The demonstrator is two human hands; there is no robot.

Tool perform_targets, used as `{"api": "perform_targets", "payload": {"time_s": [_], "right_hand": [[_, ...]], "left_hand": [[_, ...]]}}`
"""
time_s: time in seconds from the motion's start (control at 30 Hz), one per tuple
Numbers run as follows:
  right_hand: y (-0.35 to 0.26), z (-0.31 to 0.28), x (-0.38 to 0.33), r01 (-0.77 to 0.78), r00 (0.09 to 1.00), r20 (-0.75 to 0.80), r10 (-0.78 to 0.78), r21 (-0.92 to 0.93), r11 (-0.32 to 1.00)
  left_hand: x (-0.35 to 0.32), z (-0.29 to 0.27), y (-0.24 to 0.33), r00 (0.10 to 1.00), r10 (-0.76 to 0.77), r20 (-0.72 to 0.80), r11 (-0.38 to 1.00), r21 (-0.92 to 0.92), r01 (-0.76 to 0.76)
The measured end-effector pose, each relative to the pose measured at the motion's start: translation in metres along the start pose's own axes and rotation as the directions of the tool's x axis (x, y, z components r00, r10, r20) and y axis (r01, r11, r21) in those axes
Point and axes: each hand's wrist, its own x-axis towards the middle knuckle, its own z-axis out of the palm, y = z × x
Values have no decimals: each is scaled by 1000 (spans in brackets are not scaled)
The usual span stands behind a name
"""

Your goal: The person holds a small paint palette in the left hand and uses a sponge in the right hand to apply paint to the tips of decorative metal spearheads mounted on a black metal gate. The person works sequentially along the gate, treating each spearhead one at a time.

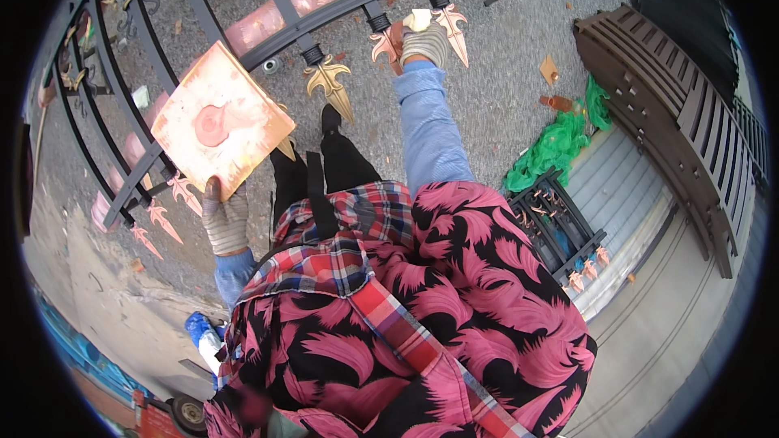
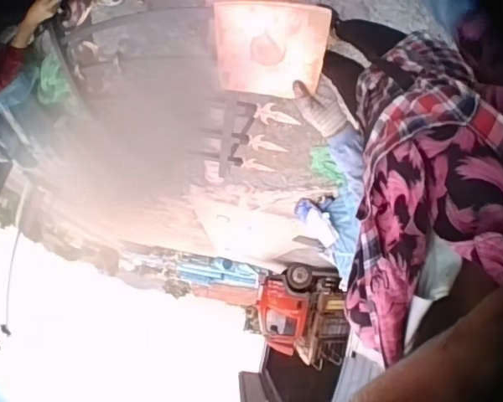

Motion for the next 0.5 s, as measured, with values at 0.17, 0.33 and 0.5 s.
{"api": "perform_targets", "payload": {"time_s": [0.17, 0.33, 0.5], "right_hand": [[-11, 3, -24, 4, 997, 83, 7, -133, 991], [-9, -26, -24, 42, 994, 109, -21, -194, 980], [-20, -14, -36, 8, 989, 145, 20, -193, 981]], "left_hand": [[-3, -3, -1, 999, -7, -43, 1000, 25, 8], [2, -2, -1, 1000, -29, -10, 1000, 11, 29], [-1, -3, 0, 1000, -13, -14, 1000, 20, 13]]}}
